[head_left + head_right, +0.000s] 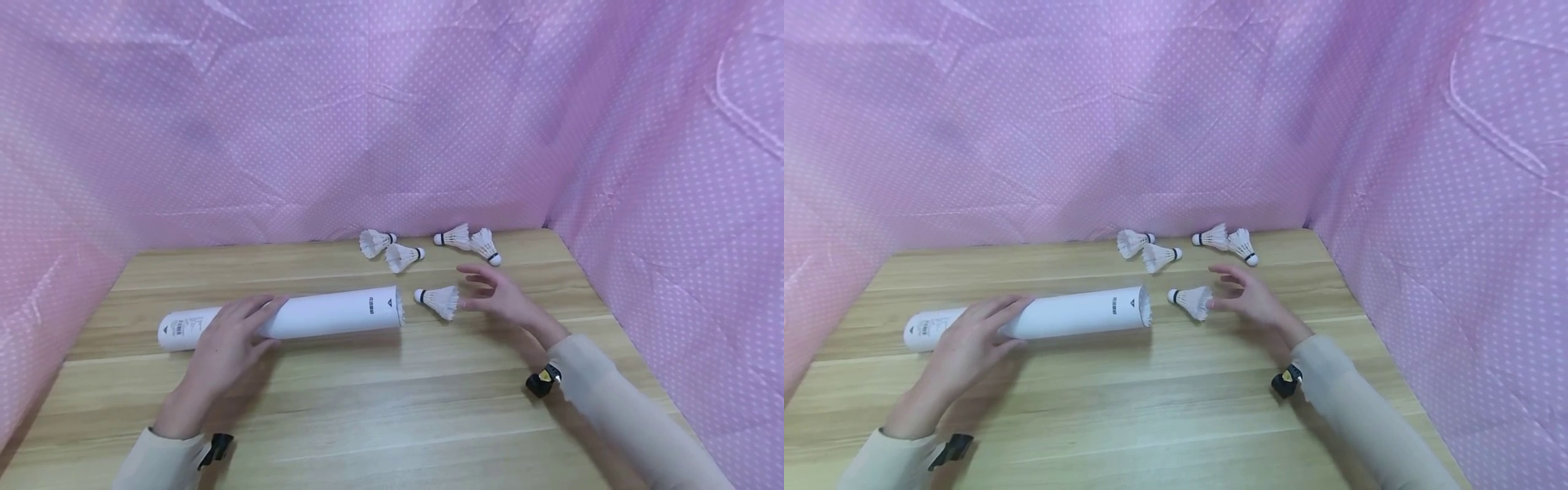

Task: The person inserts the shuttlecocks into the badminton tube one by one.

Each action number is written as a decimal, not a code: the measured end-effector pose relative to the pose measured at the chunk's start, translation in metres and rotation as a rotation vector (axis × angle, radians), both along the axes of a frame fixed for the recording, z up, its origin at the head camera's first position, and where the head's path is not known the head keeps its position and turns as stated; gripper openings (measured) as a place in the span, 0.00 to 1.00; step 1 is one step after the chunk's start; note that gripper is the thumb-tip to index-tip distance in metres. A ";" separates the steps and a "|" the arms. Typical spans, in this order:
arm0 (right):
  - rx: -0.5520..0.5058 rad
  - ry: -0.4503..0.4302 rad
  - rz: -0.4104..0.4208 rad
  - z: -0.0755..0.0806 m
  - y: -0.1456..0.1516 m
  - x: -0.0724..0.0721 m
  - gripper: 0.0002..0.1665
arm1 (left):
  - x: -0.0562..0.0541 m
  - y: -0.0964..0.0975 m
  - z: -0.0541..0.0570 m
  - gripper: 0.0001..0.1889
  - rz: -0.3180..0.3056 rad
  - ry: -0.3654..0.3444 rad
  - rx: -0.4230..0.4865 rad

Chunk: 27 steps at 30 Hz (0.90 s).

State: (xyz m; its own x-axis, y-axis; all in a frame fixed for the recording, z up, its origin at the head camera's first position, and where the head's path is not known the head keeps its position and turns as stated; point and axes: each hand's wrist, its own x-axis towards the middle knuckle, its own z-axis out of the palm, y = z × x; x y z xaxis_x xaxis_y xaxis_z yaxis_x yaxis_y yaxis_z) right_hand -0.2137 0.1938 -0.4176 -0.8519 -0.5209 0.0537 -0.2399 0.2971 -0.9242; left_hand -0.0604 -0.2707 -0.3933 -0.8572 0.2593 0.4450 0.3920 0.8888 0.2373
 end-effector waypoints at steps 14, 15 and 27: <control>0.104 0.010 -0.148 -0.009 -0.032 0.044 0.56 | 0.001 -0.003 0.001 0.44 0.011 -0.004 0.011; 0.108 0.020 -0.165 -0.009 -0.034 0.046 0.56 | 0.001 -0.003 0.002 0.44 0.010 -0.005 0.010; -0.006 -0.030 -0.192 -0.014 -0.042 0.035 0.47 | 0.001 -0.004 0.000 0.44 -0.007 0.025 0.003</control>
